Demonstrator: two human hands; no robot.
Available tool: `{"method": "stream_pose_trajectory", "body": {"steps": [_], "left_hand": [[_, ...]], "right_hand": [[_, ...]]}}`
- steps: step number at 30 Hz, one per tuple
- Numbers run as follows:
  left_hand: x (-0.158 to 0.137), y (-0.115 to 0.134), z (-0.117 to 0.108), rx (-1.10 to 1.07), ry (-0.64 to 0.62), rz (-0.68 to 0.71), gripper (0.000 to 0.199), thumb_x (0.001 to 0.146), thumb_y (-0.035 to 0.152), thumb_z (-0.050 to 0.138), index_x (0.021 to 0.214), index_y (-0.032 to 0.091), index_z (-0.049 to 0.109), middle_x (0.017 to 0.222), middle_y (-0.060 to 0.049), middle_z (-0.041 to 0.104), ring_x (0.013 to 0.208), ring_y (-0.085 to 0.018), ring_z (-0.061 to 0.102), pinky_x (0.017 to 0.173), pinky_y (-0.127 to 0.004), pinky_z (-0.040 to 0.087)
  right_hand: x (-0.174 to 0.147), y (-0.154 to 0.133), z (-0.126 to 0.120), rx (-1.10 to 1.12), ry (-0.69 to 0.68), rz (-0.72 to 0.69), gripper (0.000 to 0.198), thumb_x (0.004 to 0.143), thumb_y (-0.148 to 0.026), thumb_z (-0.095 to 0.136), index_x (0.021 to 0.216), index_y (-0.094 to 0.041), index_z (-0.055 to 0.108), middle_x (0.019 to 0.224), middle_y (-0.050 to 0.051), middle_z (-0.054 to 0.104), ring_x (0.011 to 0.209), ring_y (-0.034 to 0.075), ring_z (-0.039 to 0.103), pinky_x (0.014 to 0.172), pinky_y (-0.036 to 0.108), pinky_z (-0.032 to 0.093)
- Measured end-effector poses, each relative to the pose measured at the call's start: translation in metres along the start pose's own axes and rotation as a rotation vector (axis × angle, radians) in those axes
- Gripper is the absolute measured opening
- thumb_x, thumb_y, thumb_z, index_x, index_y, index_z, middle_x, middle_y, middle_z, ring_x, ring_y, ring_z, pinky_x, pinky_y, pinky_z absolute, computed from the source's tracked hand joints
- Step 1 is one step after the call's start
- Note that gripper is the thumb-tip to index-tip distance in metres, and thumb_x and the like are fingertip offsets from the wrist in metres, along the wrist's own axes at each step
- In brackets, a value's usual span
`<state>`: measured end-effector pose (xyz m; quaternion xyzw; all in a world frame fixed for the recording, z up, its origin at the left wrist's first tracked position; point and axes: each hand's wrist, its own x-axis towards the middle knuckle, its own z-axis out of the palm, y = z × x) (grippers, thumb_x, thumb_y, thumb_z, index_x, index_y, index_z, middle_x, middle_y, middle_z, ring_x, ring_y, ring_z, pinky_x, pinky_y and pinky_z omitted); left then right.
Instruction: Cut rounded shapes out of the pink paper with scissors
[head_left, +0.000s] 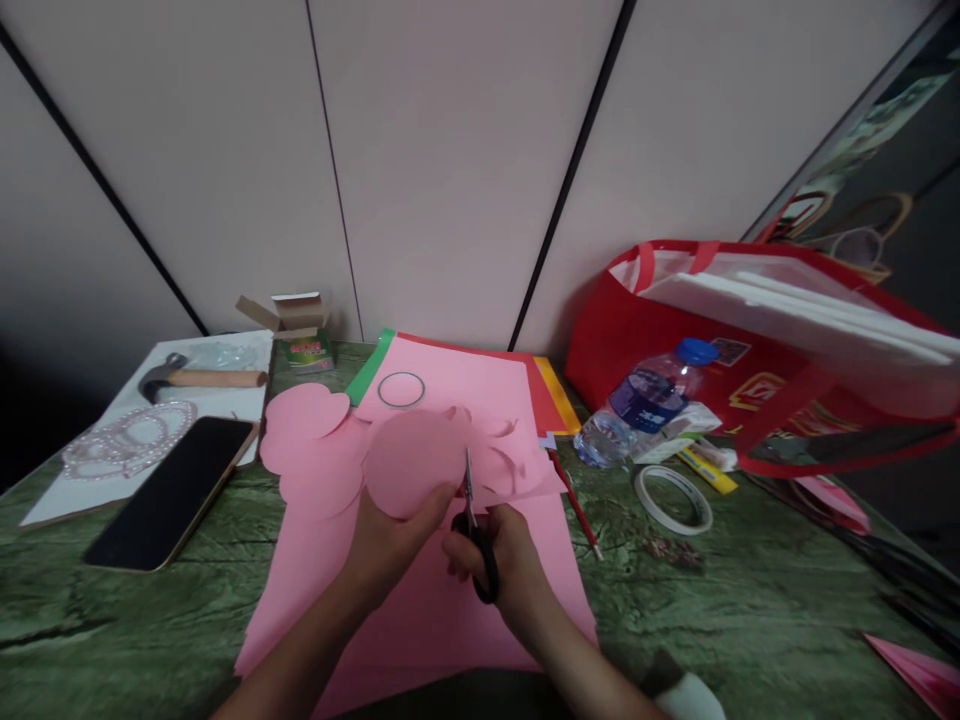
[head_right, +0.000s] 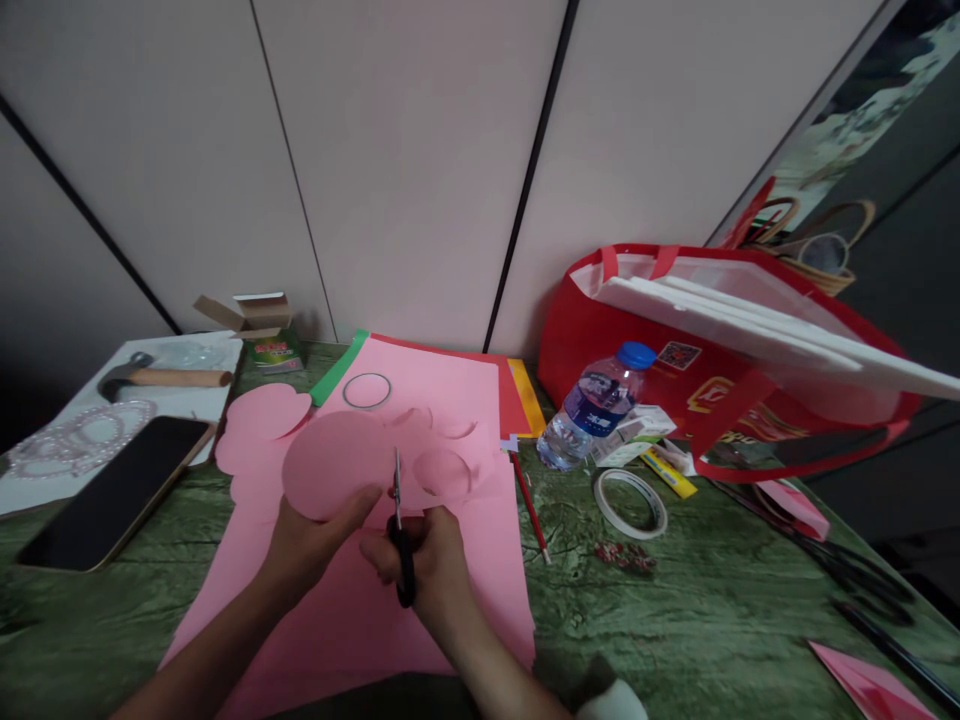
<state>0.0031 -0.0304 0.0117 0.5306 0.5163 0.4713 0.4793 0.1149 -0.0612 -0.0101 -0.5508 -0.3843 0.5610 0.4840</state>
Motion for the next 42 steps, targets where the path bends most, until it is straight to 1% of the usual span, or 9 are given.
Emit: {"method": "stream_pose_trajectory", "body": {"steps": [2, 4, 11, 16, 19, 25, 31, 36, 42], "left_hand": [[0.001, -0.002, 0.000, 0.003, 0.001, 0.026, 0.019, 0.063, 0.025, 0.063, 0.077, 0.013, 0.065, 0.076, -0.004, 0.070, 0.073, -0.018, 0.064, 0.064, -0.025, 0.052], [0.002, -0.002, 0.000, 0.018, -0.004, 0.022, 0.016, 0.064, 0.026, 0.062, 0.074, 0.012, 0.065, 0.072, -0.004, 0.069, 0.070, -0.018, 0.064, 0.061, -0.025, 0.052], [0.001, 0.001, -0.001, 0.052, 0.014, 0.011, 0.021, 0.063, 0.027, 0.063, 0.077, 0.011, 0.063, 0.073, -0.005, 0.068, 0.069, -0.019, 0.063, 0.060, -0.026, 0.052], [0.003, -0.003, -0.001, 0.049, 0.027, 0.021, 0.025, 0.063, 0.030, 0.064, 0.078, 0.011, 0.062, 0.073, -0.006, 0.068, 0.068, -0.019, 0.063, 0.056, -0.026, 0.051], [0.004, -0.003, -0.002, 0.050, 0.011, 0.020, 0.024, 0.063, 0.029, 0.064, 0.078, 0.011, 0.062, 0.070, -0.005, 0.068, 0.066, -0.018, 0.063, 0.054, -0.024, 0.050], [0.002, 0.002, -0.002, 0.093, -0.040, 0.010, 0.014, 0.061, 0.026, 0.062, 0.063, 0.012, 0.062, 0.059, -0.003, 0.065, 0.059, -0.018, 0.062, 0.054, -0.025, 0.050], [0.003, 0.005, 0.000, 0.082, -0.043, 0.014, 0.017, 0.057, 0.023, 0.063, 0.070, 0.012, 0.064, 0.066, -0.004, 0.069, 0.065, -0.020, 0.064, 0.057, -0.025, 0.052], [0.003, 0.008, -0.001, 0.078, -0.087, 0.029, 0.019, 0.059, 0.022, 0.062, 0.075, 0.012, 0.064, 0.071, -0.005, 0.070, 0.068, -0.020, 0.065, 0.060, -0.026, 0.053], [0.002, 0.009, -0.001, 0.074, -0.101, 0.045, 0.021, 0.060, 0.019, 0.062, 0.079, 0.012, 0.063, 0.076, -0.005, 0.070, 0.073, -0.021, 0.065, 0.064, -0.028, 0.053]], "right_hand": [[0.001, 0.003, -0.001, 0.040, 0.001, -0.015, 0.046, 0.051, -0.031, 0.071, 0.088, -0.014, 0.050, 0.041, -0.008, 0.051, 0.034, 0.010, 0.044, 0.035, 0.021, 0.033], [0.002, 0.006, -0.001, 0.059, -0.001, -0.013, 0.046, 0.050, -0.030, 0.071, 0.089, -0.015, 0.049, 0.040, -0.009, 0.050, 0.033, 0.010, 0.044, 0.035, 0.021, 0.033], [0.003, 0.015, -0.003, 0.081, -0.034, -0.037, 0.028, 0.055, -0.024, 0.065, 0.076, -0.016, 0.050, 0.039, -0.009, 0.049, 0.033, 0.008, 0.044, 0.035, 0.019, 0.033], [0.001, 0.011, -0.003, 0.081, -0.041, -0.023, 0.023, 0.054, -0.024, 0.064, 0.070, -0.017, 0.049, 0.036, -0.009, 0.049, 0.031, 0.008, 0.044, 0.034, 0.019, 0.032], [0.001, 0.009, -0.002, 0.092, -0.048, -0.031, 0.024, 0.054, -0.024, 0.065, 0.070, -0.017, 0.048, 0.037, -0.008, 0.051, 0.031, 0.008, 0.044, 0.034, 0.019, 0.033], [0.004, 0.011, -0.003, 0.112, -0.032, -0.025, 0.035, 0.050, -0.023, 0.072, 0.075, -0.017, 0.049, 0.041, -0.008, 0.051, 0.035, 0.009, 0.045, 0.037, 0.020, 0.036], [0.006, 0.018, -0.008, 0.130, -0.080, -0.132, 0.037, 0.055, -0.021, 0.072, 0.084, -0.017, 0.050, 0.051, -0.008, 0.050, 0.042, 0.007, 0.042, 0.040, 0.019, 0.032], [0.006, 0.017, -0.010, 0.114, -0.105, -0.161, 0.035, 0.056, -0.025, 0.073, 0.082, -0.017, 0.051, 0.052, -0.008, 0.047, 0.044, 0.007, 0.038, 0.042, 0.020, 0.030], [0.003, 0.011, -0.008, 0.106, -0.084, -0.158, 0.034, 0.054, -0.029, 0.075, 0.074, -0.018, 0.050, 0.052, -0.007, 0.044, 0.045, 0.008, 0.037, 0.042, 0.020, 0.029]]}}
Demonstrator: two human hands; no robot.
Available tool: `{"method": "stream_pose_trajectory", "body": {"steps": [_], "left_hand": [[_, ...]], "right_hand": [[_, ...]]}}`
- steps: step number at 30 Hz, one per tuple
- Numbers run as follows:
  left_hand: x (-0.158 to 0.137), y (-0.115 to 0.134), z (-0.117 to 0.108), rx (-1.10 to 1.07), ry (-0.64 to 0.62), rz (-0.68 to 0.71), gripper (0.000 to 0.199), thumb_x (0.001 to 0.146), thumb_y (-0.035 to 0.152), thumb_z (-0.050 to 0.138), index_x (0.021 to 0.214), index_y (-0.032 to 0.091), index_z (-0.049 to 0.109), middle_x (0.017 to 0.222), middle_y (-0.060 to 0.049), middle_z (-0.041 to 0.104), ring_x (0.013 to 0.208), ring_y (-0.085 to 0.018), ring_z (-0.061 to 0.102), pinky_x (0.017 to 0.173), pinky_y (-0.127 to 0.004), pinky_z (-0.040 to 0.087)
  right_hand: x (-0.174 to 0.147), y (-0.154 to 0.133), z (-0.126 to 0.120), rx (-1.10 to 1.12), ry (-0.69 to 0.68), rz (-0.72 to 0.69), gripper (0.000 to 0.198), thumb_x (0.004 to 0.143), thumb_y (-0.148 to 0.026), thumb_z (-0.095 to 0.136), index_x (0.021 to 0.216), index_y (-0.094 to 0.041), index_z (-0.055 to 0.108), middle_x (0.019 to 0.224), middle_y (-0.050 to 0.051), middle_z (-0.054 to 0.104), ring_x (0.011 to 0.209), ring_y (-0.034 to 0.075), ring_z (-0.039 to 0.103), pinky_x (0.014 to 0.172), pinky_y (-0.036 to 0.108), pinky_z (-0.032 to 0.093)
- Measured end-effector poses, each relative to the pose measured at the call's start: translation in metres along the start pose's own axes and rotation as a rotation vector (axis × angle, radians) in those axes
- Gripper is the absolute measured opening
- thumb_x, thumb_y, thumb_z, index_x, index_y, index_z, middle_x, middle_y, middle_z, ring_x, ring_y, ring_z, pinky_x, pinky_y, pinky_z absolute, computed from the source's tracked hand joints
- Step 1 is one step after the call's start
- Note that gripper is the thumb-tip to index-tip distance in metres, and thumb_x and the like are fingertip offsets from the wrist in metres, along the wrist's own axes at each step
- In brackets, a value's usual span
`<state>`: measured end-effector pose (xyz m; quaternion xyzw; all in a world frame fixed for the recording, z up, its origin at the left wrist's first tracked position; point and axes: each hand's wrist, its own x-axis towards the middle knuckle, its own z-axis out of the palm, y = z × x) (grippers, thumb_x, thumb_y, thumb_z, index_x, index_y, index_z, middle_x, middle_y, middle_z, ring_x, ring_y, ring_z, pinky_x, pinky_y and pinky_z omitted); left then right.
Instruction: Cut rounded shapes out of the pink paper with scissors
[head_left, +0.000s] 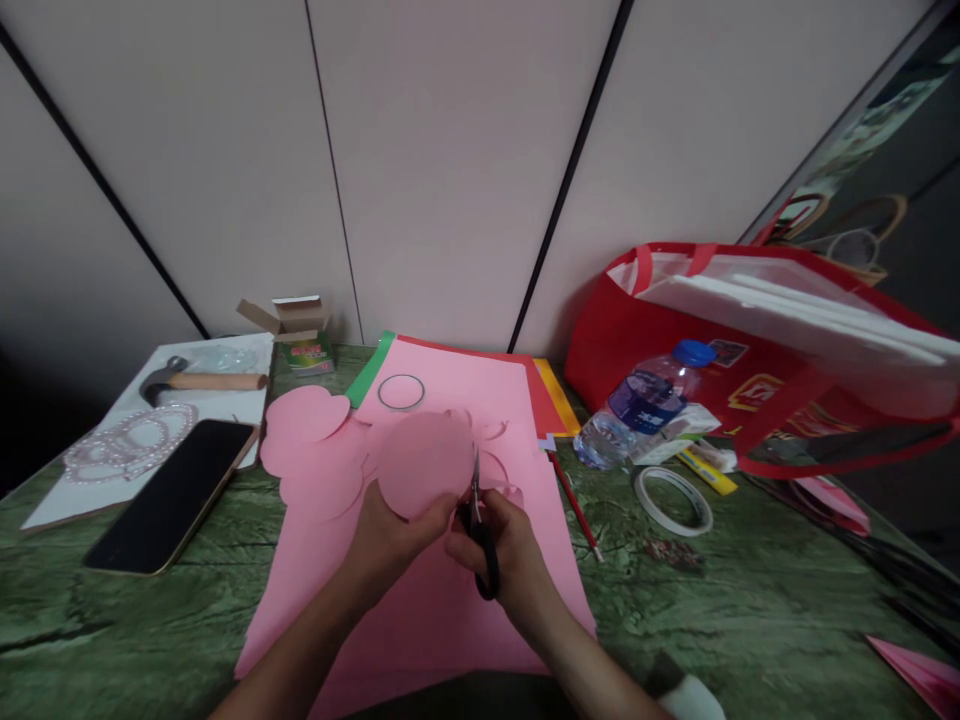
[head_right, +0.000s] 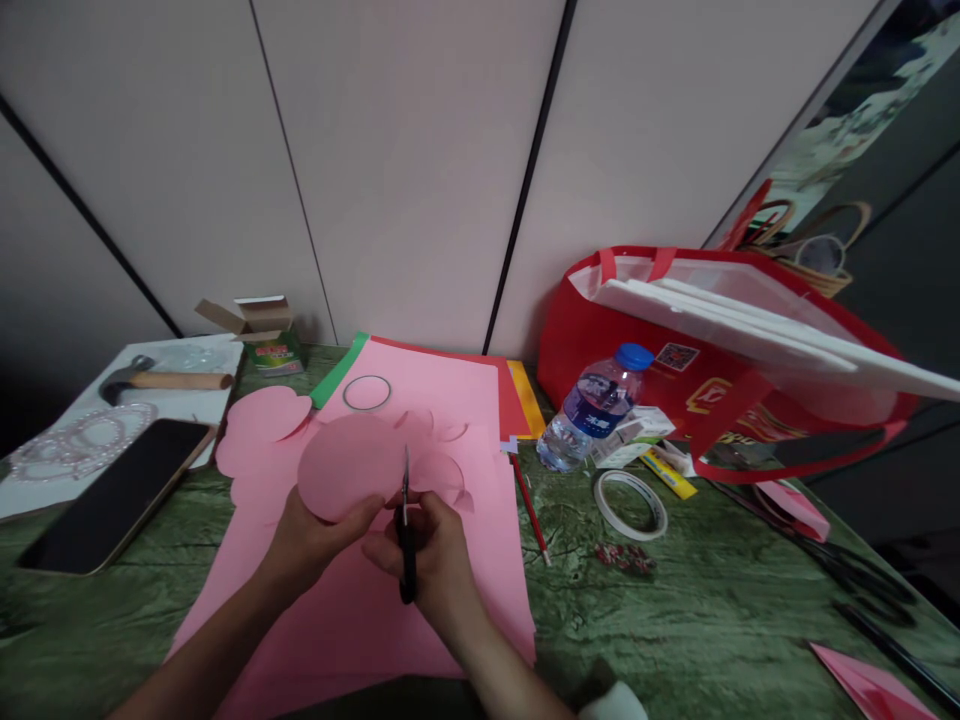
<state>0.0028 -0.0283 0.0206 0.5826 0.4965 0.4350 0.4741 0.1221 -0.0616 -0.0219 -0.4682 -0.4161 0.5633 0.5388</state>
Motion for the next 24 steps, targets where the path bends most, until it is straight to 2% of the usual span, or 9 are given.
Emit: {"method": "stream_pose_trajectory", "body": {"steps": [14, 24], "left_hand": [[-0.0004, 0.0016, 0.0008, 0.002, -0.016, -0.006, 0.023, 0.060, 0.019, 0.062, 0.082, 0.011, 0.063, 0.081, -0.007, 0.071, 0.077, -0.022, 0.065, 0.067, -0.029, 0.053], [-0.0002, 0.0025, 0.0011, 0.014, 0.003, 0.001, 0.018, 0.060, 0.019, 0.062, 0.076, 0.011, 0.064, 0.076, -0.007, 0.071, 0.072, -0.022, 0.065, 0.064, -0.030, 0.054]], "right_hand": [[-0.0001, -0.0038, -0.0004, -0.026, -0.028, -0.040, 0.035, 0.054, -0.035, 0.074, 0.070, -0.019, 0.048, 0.054, -0.006, 0.042, 0.049, 0.009, 0.035, 0.044, 0.021, 0.028], [0.0013, 0.0025, -0.0017, -0.038, -0.015, -0.025, 0.031, 0.056, -0.034, 0.073, 0.070, -0.019, 0.049, 0.051, -0.007, 0.042, 0.045, 0.008, 0.034, 0.043, 0.021, 0.027]]}}
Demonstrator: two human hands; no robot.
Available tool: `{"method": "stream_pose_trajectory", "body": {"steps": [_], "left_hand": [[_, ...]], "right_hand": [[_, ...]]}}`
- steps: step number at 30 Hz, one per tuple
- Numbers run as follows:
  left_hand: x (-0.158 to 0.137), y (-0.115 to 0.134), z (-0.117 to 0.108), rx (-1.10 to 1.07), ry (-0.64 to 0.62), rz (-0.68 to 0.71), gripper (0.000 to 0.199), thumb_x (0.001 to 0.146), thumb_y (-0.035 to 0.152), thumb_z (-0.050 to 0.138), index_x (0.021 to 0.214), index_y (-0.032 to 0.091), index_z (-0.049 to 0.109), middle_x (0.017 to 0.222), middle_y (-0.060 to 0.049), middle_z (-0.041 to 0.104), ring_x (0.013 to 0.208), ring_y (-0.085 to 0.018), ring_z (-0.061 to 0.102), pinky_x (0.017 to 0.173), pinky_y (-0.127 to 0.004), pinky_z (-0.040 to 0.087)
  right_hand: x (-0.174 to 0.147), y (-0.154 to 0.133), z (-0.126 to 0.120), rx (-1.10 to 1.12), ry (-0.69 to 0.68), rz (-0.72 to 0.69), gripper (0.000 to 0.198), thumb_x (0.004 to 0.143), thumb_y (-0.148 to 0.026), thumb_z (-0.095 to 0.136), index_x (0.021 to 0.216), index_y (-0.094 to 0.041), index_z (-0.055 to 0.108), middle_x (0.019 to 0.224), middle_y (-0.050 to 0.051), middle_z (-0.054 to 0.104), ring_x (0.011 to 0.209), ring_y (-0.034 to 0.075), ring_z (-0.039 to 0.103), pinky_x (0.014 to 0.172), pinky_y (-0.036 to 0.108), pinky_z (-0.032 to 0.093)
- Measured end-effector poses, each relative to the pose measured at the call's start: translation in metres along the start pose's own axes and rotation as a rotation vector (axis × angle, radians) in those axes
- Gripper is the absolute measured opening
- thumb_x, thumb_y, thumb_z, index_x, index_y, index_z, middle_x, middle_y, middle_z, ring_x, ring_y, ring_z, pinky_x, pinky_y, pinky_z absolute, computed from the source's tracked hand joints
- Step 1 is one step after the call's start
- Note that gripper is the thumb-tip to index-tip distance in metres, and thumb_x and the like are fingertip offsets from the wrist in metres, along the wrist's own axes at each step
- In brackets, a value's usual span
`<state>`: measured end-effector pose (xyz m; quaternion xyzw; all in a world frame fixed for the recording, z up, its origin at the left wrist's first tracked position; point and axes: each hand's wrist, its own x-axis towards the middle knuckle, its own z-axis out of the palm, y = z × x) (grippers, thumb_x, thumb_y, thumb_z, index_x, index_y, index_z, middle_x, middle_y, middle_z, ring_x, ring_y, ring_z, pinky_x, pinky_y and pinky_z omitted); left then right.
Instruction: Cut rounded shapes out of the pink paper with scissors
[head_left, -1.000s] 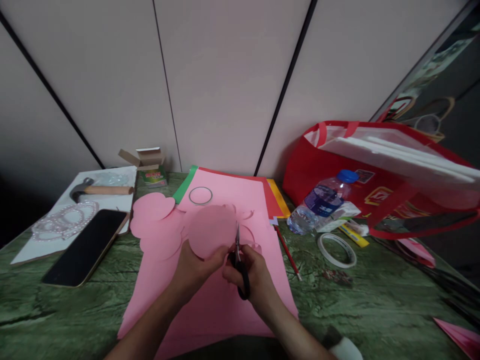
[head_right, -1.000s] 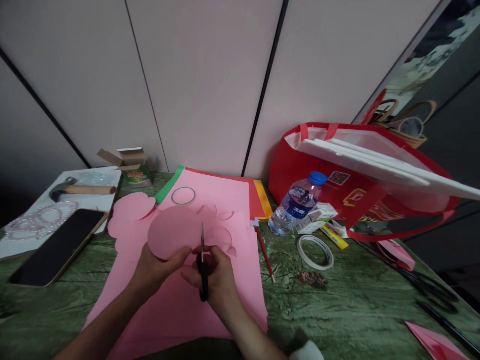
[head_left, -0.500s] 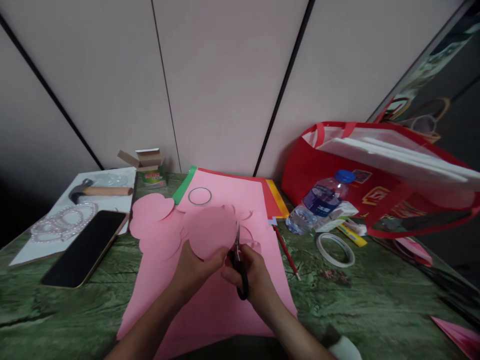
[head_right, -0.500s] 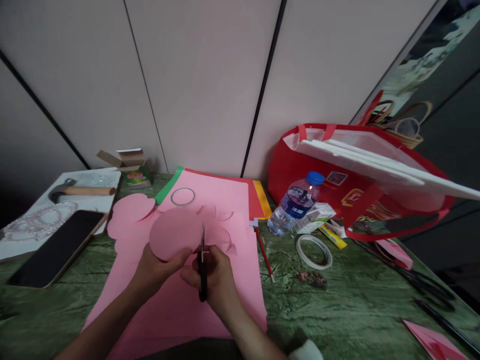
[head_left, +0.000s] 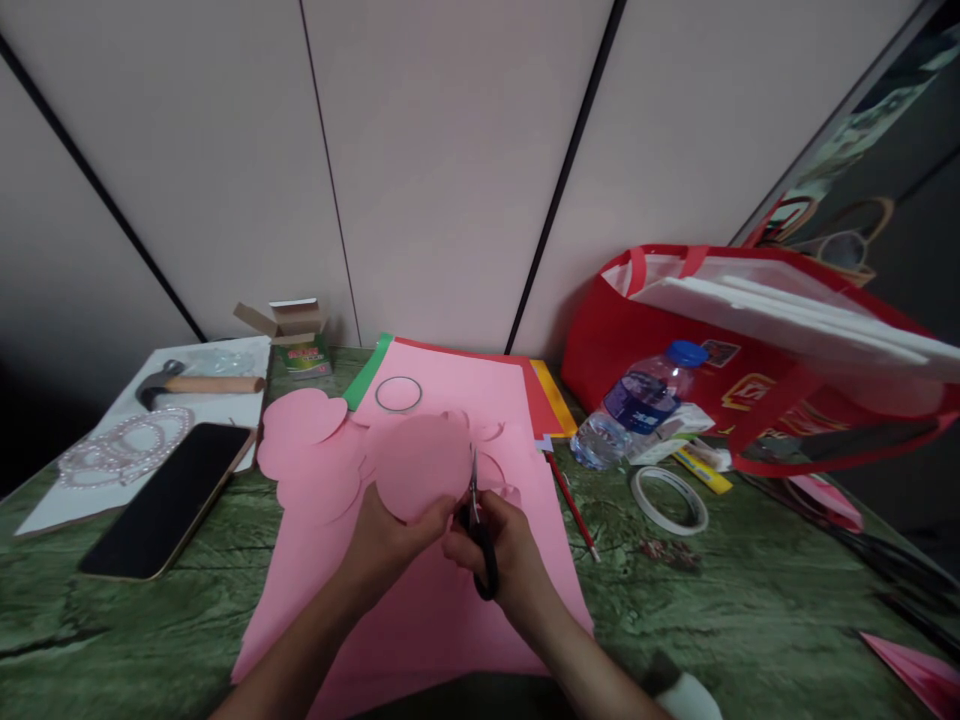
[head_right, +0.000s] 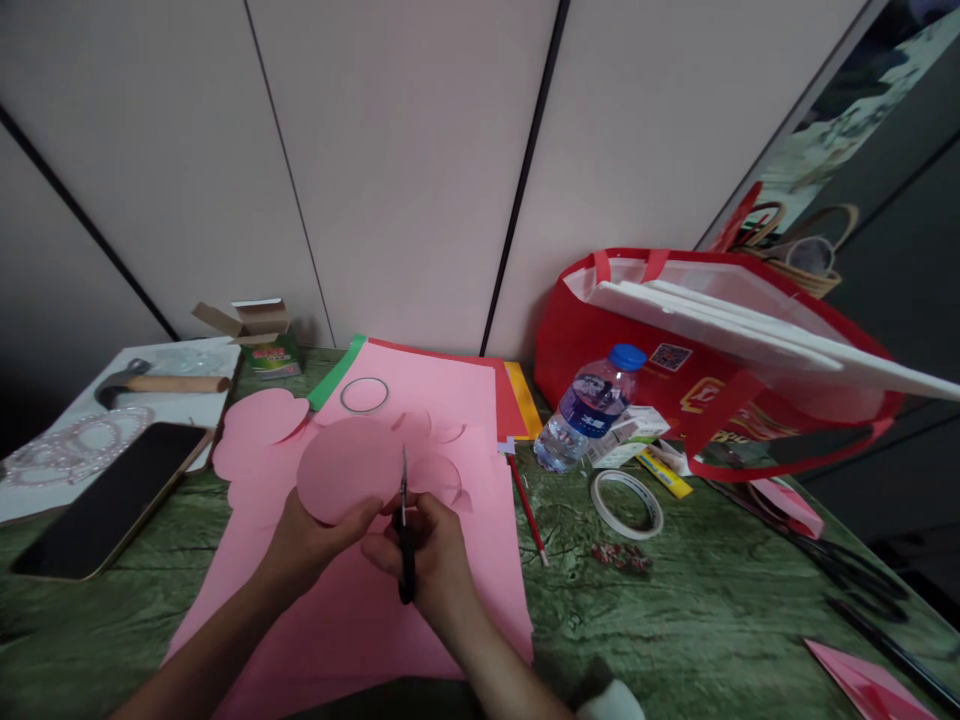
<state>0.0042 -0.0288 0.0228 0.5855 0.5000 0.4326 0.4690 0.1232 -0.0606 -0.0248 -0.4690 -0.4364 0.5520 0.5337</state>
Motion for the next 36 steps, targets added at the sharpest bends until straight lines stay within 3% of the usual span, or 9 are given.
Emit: {"method": "stream_pose_trajectory", "body": {"steps": [17, 36], "left_hand": [[0.001, -0.003, -0.001, 0.014, -0.030, 0.016, 0.026, 0.061, 0.024, 0.061, 0.083, 0.012, 0.063, 0.080, -0.007, 0.070, 0.076, -0.023, 0.065, 0.068, -0.032, 0.054], [-0.001, -0.004, -0.001, -0.017, -0.027, 0.012, 0.020, 0.061, 0.020, 0.062, 0.080, 0.013, 0.063, 0.077, -0.004, 0.070, 0.073, -0.020, 0.065, 0.064, -0.026, 0.053]], "right_hand": [[-0.001, -0.012, 0.003, -0.029, 0.002, -0.019, 0.033, 0.052, -0.036, 0.073, 0.066, -0.020, 0.047, 0.052, -0.006, 0.042, 0.047, 0.009, 0.036, 0.042, 0.021, 0.030], [-0.002, -0.011, 0.003, -0.016, 0.010, 0.005, 0.034, 0.052, -0.033, 0.074, 0.067, -0.019, 0.046, 0.053, -0.006, 0.043, 0.048, 0.009, 0.036, 0.043, 0.021, 0.029]]}}
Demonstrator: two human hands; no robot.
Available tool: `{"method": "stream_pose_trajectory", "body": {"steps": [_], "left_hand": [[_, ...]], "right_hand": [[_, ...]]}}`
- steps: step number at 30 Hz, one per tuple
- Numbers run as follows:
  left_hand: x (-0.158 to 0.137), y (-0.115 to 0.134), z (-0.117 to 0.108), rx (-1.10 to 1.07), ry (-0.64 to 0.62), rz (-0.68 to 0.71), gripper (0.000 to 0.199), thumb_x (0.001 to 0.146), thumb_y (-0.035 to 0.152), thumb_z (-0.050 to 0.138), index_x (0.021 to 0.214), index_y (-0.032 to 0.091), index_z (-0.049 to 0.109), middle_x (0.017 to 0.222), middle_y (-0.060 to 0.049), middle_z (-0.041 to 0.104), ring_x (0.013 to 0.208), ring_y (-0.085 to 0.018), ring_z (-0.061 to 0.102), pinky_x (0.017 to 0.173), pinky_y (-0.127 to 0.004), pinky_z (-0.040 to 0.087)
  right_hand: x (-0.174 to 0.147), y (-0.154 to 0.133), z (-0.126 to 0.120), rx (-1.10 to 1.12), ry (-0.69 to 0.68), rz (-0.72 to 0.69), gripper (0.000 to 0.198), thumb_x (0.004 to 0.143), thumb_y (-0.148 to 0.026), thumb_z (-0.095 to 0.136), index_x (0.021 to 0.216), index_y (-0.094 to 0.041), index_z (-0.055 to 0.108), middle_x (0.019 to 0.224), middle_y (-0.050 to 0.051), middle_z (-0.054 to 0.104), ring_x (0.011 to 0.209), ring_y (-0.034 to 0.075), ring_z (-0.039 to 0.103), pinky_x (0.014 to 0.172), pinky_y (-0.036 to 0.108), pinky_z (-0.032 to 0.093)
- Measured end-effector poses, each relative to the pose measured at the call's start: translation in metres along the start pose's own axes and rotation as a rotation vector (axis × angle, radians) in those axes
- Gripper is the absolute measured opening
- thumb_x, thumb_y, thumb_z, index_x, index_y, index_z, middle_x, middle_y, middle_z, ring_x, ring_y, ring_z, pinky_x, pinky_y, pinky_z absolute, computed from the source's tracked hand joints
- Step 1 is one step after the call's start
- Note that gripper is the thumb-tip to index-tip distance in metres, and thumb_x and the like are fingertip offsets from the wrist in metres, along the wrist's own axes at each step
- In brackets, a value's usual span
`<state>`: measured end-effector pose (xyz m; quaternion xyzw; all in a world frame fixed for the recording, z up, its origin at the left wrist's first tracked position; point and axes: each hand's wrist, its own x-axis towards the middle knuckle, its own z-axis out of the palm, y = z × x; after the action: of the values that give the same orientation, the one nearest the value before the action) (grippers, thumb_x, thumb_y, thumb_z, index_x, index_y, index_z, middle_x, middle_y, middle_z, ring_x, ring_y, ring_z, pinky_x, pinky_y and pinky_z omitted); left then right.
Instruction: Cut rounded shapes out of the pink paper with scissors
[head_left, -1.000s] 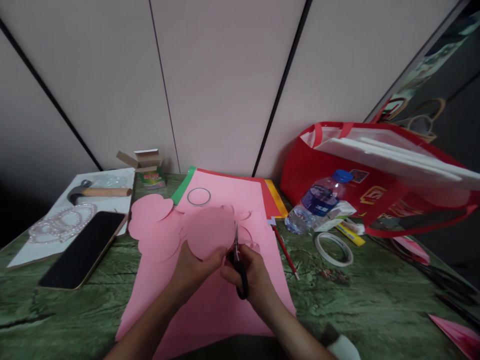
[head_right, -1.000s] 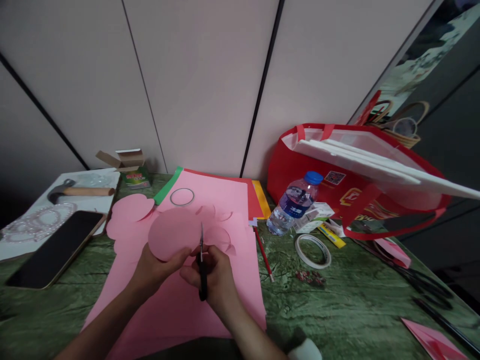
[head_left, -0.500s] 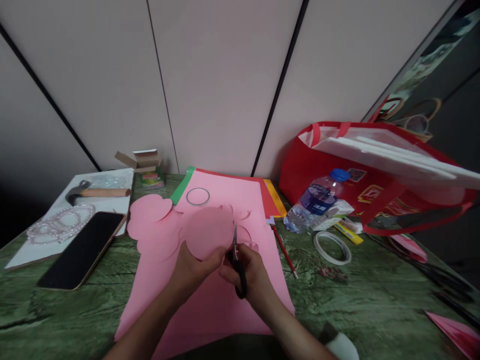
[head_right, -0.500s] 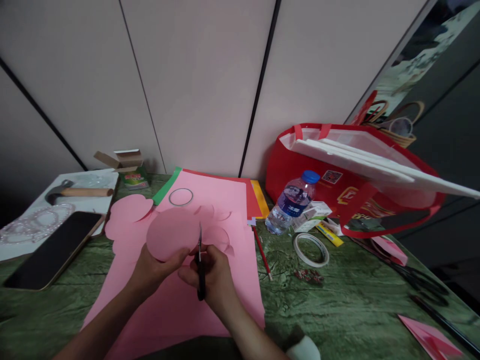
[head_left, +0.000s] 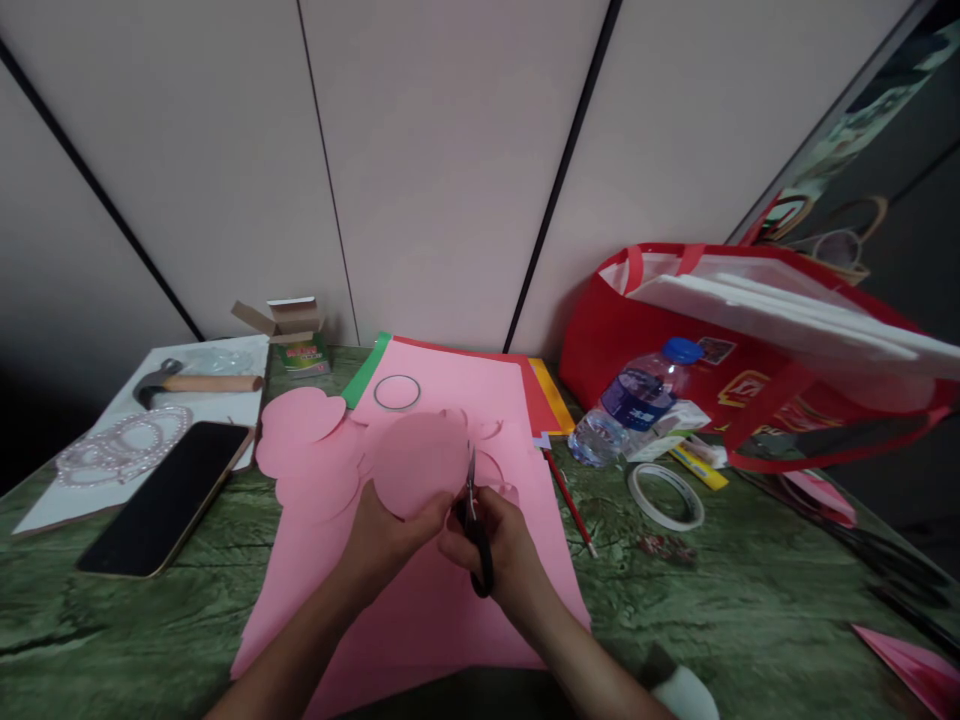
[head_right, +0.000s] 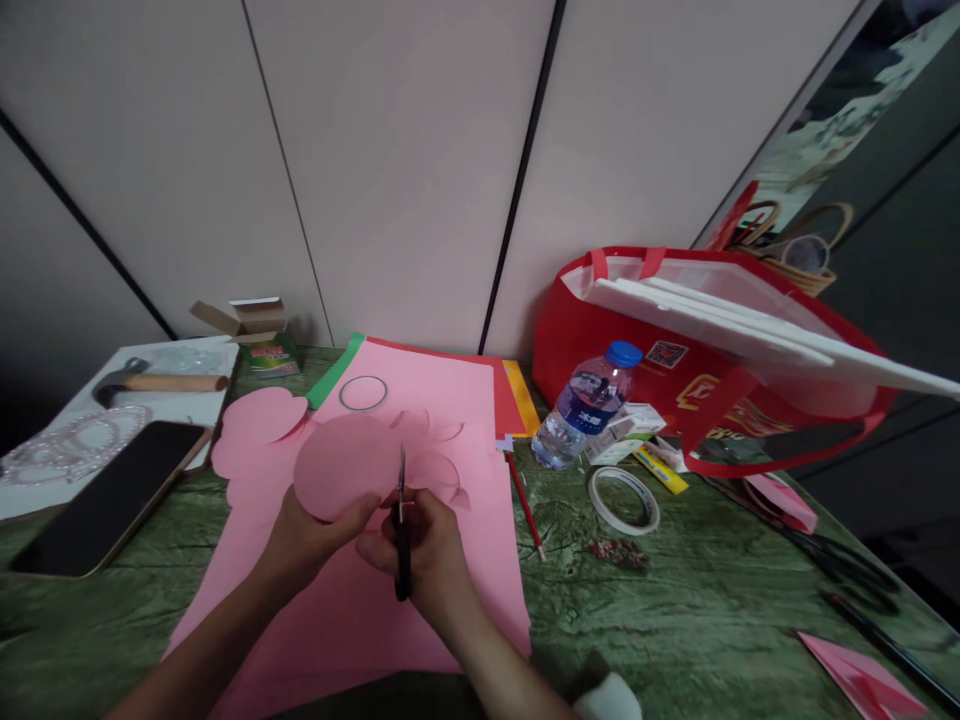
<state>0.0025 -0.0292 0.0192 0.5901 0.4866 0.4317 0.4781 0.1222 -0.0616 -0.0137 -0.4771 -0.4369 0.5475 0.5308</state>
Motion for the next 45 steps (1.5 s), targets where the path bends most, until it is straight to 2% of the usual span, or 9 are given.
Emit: {"method": "stream_pose_trajectory", "body": {"steps": [10, 16, 19, 30, 36, 39, 45], "left_hand": [[0.000, 0.001, 0.000, 0.017, -0.016, 0.009, 0.022, 0.061, 0.020, 0.062, 0.082, 0.012, 0.063, 0.079, -0.005, 0.070, 0.074, -0.020, 0.065, 0.065, -0.027, 0.053], [0.000, 0.000, 0.001, 0.036, 0.030, -0.009, 0.021, 0.060, 0.020, 0.062, 0.079, 0.011, 0.064, 0.075, -0.006, 0.071, 0.073, -0.022, 0.065, 0.064, -0.029, 0.053], [0.000, 0.001, 0.001, 0.013, 0.001, 0.007, 0.021, 0.061, 0.019, 0.062, 0.080, 0.012, 0.064, 0.077, -0.005, 0.070, 0.074, -0.021, 0.065, 0.065, -0.028, 0.053], [0.001, 0.000, 0.001, -0.017, -0.007, 0.018, 0.023, 0.061, 0.017, 0.062, 0.083, 0.012, 0.063, 0.081, -0.005, 0.070, 0.076, -0.020, 0.064, 0.067, -0.027, 0.052], [-0.001, 0.007, 0.000, -0.014, -0.045, 0.019, 0.004, 0.063, 0.015, 0.059, 0.066, 0.014, 0.063, 0.061, -0.001, 0.067, 0.061, -0.016, 0.063, 0.058, -0.024, 0.051], [-0.001, 0.010, 0.000, -0.013, -0.086, 0.006, 0.010, 0.065, 0.015, 0.057, 0.055, 0.015, 0.060, 0.048, 0.001, 0.062, 0.050, -0.014, 0.059, 0.051, -0.023, 0.049], [0.001, -0.003, 0.000, -0.072, -0.082, -0.020, 0.012, 0.071, 0.020, 0.056, 0.061, 0.015, 0.061, 0.053, 0.001, 0.063, 0.052, -0.013, 0.059, 0.048, -0.020, 0.047]], "right_hand": [[0.002, 0.008, -0.001, 0.034, -0.005, -0.032, 0.032, 0.053, -0.030, 0.074, 0.069, -0.019, 0.048, 0.052, -0.007, 0.042, 0.047, 0.008, 0.035, 0.042, 0.020, 0.029], [0.001, 0.006, 0.000, 0.012, 0.009, -0.009, 0.034, 0.052, -0.032, 0.074, 0.071, -0.019, 0.049, 0.054, -0.006, 0.044, 0.048, 0.009, 0.038, 0.043, 0.021, 0.030], [0.001, 0.006, 0.000, 0.005, 0.013, -0.019, 0.034, 0.052, -0.034, 0.074, 0.069, -0.019, 0.049, 0.053, -0.007, 0.044, 0.048, 0.009, 0.038, 0.043, 0.021, 0.030], [0.002, 0.010, -0.001, 0.050, -0.001, -0.008, 0.030, 0.054, -0.026, 0.074, 0.070, -0.018, 0.051, 0.051, -0.007, 0.044, 0.046, 0.008, 0.035, 0.042, 0.020, 0.028], [0.003, 0.015, -0.002, 0.039, 0.001, 0.000, 0.026, 0.056, -0.025, 0.072, 0.071, -0.017, 0.052, 0.050, -0.007, 0.045, 0.044, 0.007, 0.038, 0.041, 0.019, 0.029], [0.002, 0.013, -0.002, 0.015, 0.017, 0.010, 0.024, 0.058, -0.026, 0.069, 0.073, -0.017, 0.052, 0.049, -0.007, 0.047, 0.042, 0.007, 0.040, 0.040, 0.019, 0.031], [0.002, 0.006, 0.001, 0.026, 0.069, 0.044, 0.019, 0.060, -0.026, 0.063, 0.070, -0.017, 0.050, 0.043, -0.008, 0.048, 0.037, 0.008, 0.045, 0.038, 0.020, 0.033]]}}
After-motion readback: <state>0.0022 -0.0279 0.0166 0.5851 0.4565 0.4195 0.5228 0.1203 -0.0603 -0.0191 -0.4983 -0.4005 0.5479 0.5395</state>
